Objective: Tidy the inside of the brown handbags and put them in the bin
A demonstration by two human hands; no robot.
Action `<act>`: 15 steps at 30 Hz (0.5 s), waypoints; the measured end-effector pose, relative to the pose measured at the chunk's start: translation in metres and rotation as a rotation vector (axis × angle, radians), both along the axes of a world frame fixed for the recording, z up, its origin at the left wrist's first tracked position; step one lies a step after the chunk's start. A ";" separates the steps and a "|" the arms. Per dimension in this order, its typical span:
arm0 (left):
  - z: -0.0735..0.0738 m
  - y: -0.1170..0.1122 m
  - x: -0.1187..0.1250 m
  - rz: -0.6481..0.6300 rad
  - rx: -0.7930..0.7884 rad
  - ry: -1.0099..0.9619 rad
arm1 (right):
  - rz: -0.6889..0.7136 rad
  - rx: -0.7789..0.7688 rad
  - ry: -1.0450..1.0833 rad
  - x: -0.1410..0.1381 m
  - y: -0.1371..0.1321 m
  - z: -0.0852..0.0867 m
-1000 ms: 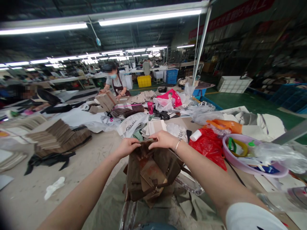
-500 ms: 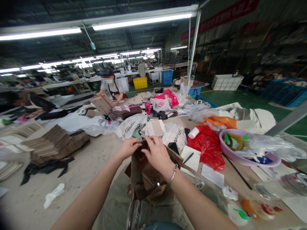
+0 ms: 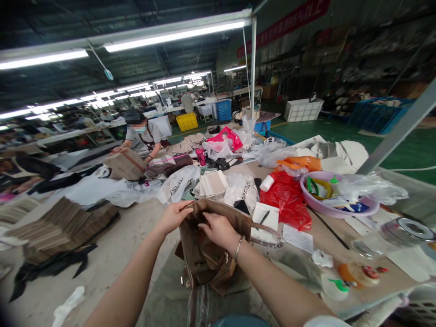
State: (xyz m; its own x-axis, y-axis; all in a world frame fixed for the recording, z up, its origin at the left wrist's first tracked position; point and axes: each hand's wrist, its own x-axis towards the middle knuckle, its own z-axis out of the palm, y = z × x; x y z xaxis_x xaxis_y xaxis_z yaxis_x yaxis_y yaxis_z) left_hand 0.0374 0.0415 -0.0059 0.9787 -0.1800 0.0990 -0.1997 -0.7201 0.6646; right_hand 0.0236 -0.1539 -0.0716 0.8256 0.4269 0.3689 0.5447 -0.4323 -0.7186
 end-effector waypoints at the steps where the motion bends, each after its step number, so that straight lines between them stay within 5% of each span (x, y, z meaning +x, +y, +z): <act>1: 0.001 -0.001 0.000 -0.017 0.009 0.016 | -0.068 0.019 0.121 -0.002 0.006 -0.006; 5: 0.006 -0.004 -0.002 -0.057 0.048 0.051 | -0.229 0.174 0.398 0.001 0.027 -0.014; 11: 0.008 -0.004 -0.004 -0.090 0.011 0.065 | -0.293 0.186 0.388 0.014 0.040 0.004; 15: 0.005 -0.004 -0.002 -0.079 0.026 0.054 | -0.272 0.375 0.613 0.018 0.047 0.004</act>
